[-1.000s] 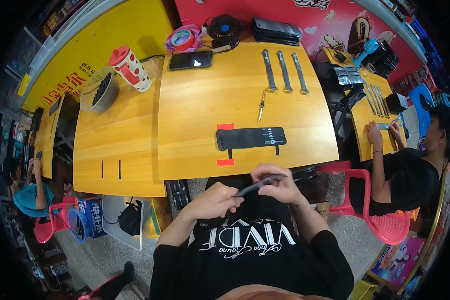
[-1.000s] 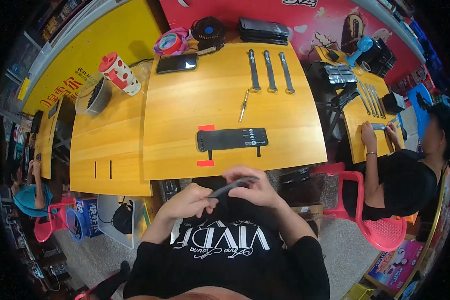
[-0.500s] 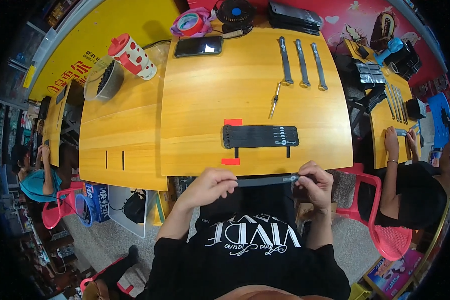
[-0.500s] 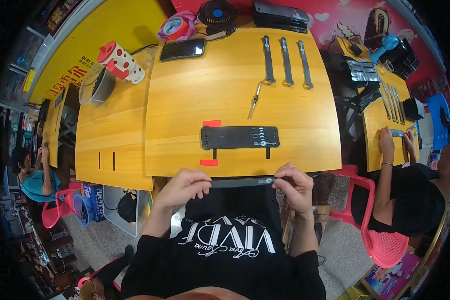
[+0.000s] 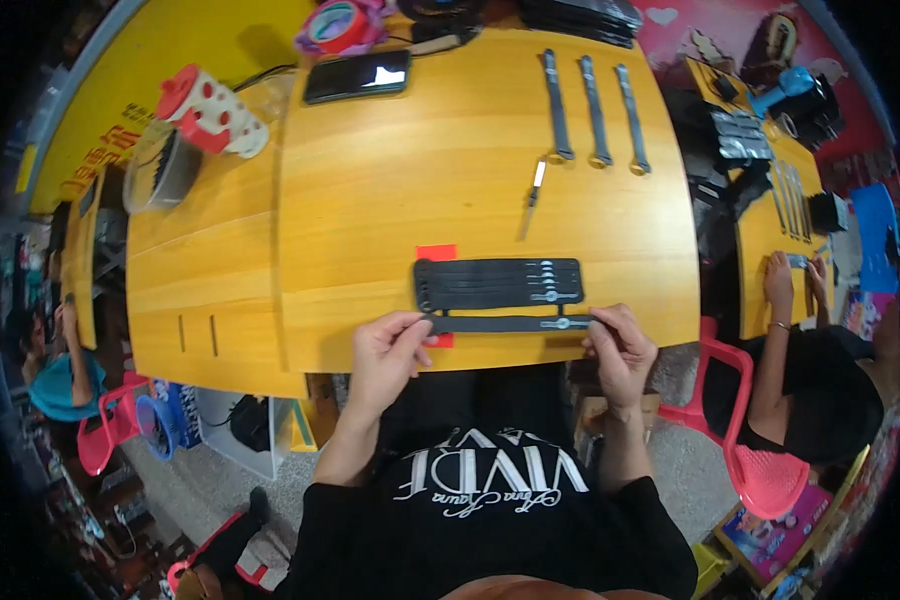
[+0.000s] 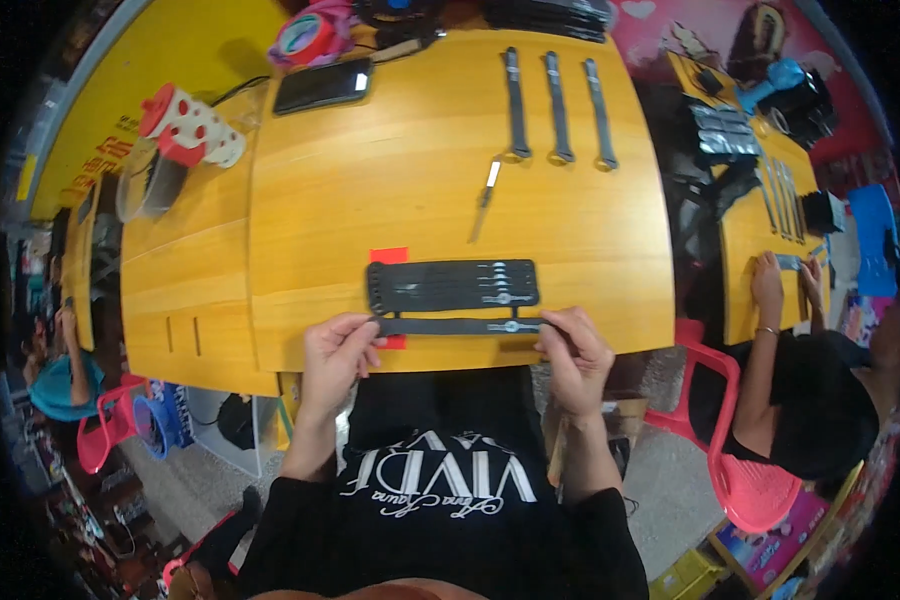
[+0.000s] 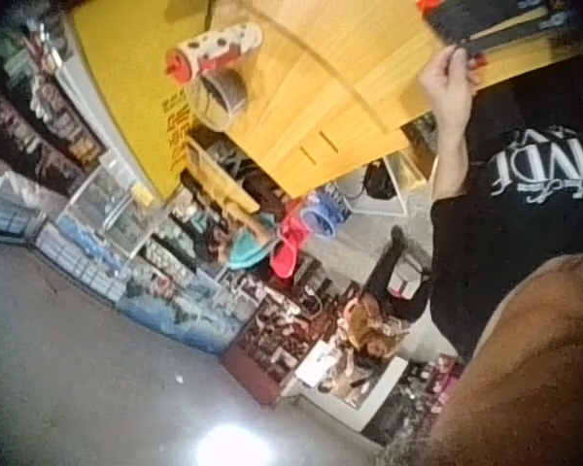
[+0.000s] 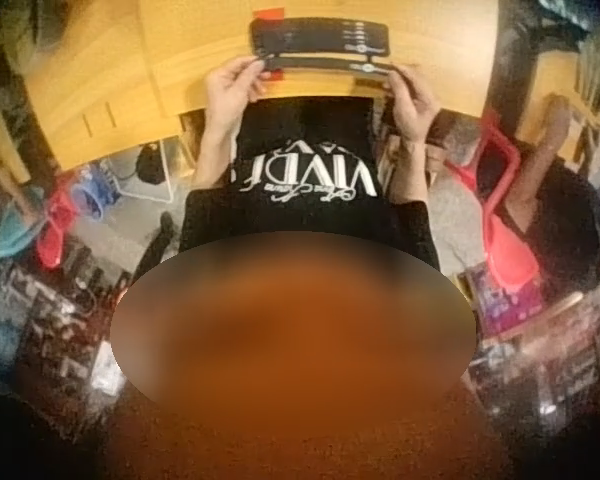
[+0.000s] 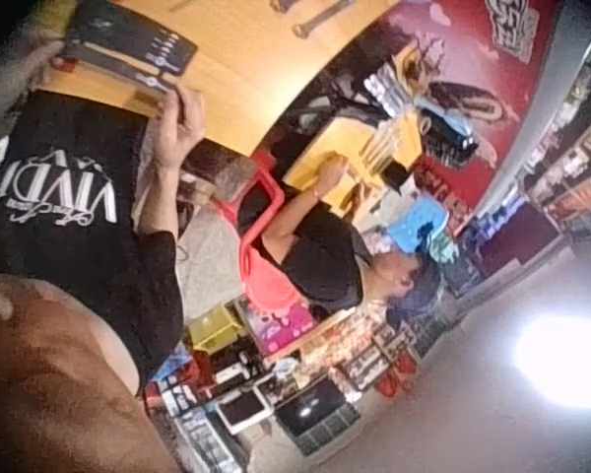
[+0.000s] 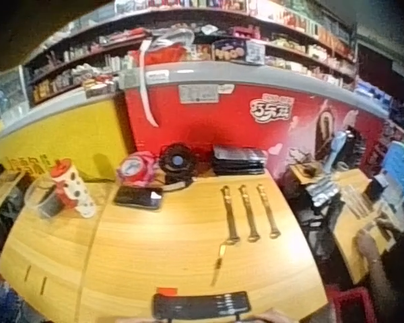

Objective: Manually attaching flexible black strips to a base plate.

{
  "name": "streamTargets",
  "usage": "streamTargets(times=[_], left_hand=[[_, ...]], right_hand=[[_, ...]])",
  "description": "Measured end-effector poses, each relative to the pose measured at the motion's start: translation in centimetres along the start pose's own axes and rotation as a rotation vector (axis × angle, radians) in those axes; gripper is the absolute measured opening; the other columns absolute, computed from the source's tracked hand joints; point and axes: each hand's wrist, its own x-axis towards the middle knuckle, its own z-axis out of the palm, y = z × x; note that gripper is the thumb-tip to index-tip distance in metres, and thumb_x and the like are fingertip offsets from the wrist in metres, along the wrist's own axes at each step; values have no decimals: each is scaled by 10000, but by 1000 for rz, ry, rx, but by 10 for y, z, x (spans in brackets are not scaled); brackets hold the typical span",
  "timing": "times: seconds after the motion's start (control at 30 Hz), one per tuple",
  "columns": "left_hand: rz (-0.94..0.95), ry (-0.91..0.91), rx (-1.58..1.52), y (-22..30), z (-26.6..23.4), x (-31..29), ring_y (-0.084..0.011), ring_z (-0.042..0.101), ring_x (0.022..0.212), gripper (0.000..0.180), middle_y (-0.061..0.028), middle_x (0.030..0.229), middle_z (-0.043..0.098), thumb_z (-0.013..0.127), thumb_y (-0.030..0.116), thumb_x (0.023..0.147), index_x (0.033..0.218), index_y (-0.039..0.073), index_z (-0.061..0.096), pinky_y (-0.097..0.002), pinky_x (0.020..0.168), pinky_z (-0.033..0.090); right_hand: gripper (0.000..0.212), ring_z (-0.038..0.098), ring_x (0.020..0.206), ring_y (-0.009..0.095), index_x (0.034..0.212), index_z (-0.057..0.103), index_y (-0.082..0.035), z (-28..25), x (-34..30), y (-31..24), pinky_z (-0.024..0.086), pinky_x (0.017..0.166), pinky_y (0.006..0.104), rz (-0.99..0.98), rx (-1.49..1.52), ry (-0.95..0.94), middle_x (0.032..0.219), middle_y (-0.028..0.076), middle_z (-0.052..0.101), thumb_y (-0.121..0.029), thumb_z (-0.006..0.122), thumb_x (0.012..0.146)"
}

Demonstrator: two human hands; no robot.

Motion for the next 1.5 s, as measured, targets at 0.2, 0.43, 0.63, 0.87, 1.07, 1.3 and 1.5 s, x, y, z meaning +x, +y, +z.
streamTargets(times=[0.2, 0.43, 0.63, 0.87, 1.07, 1.3, 1.5], left_hand=[[-13, 31, -38, -3, -1, 7, -81, 587, 543, 132, -75, 754, 666, 608, 69, 927, 989, -35, 661, -181, 438, 407], [-40, 32, -52, -2, -4, 11, -88, 589, 533, 130, -78, 732, 656, 602, 77, 938, 971, -35, 659, -185, 432, 410], [-55, 25, -63, -4, -8, 12, -90, 588, 522, 124, -75, 727, 659, 608, 77, 937, 972, -30, 661, -182, 430, 413], [-48, 57, -79, -8, -8, 13, -95, 578, 471, 108, -80, 707, 661, 623, 74, 925, 949, -23, 662, -180, 375, 395], [-61, 36, -67, -5, -8, 12, -88, 589, 514, 111, -79, 729, 664, 613, 65, 934, 971, -24, 667, -178, 420, 414], [-31, 50, -36, -6, -6, 13, -91, 572, 468, 125, -93, 723, 667, 620, 78, 931, 970, -35, 660, -178, 381, 395], [-41, 40, -26, -5, -5, 14, -85, 579, 494, 124, -90, 728, 669, 616, 69, 930, 975, -35, 666, -176, 407, 404]], right_hand=[[81, 567, 666, 68, 886, 611, 47, 10, 9, 10, 427, 577, 176, -17, 0, 67, 806, 43, 572, 117, 618, 846], [84, 477, 606, 45, 863, 623, 36, 9, 18, 16, 349, 512, 188, -60, -120, 60, 747, 34, 558, 101, 632, 811], [89, 445, 548, 24, 808, 588, 17, 14, 20, 11, 319, 479, 188, -12, -179, 94, 728, 21, 550, 97, 629, 806], [146, 422, 587, -13, 831, 572, -2, 16, 22, 15, 316, 500, 152, -3, -225, 91, 748, -25, 550, 112, 655, 794], [142, 426, 584, -13, 834, 568, 2, 18, 22, 17, 326, 501, 151, 8, -218, 116, 738, -22, 552, 114, 649, 800], [150, 421, 578, -15, 815, 563, -4, 21, 25, 13, 334, 508, 148, -20, -255, 149, 732, -25, 549, 114, 651, 793], [152, 417, 576, -15, 807, 557, -6, 21, 25, 13, 332, 503, 151, -26, -249, 162, 707, -31, 532, 114, 648, 787]])
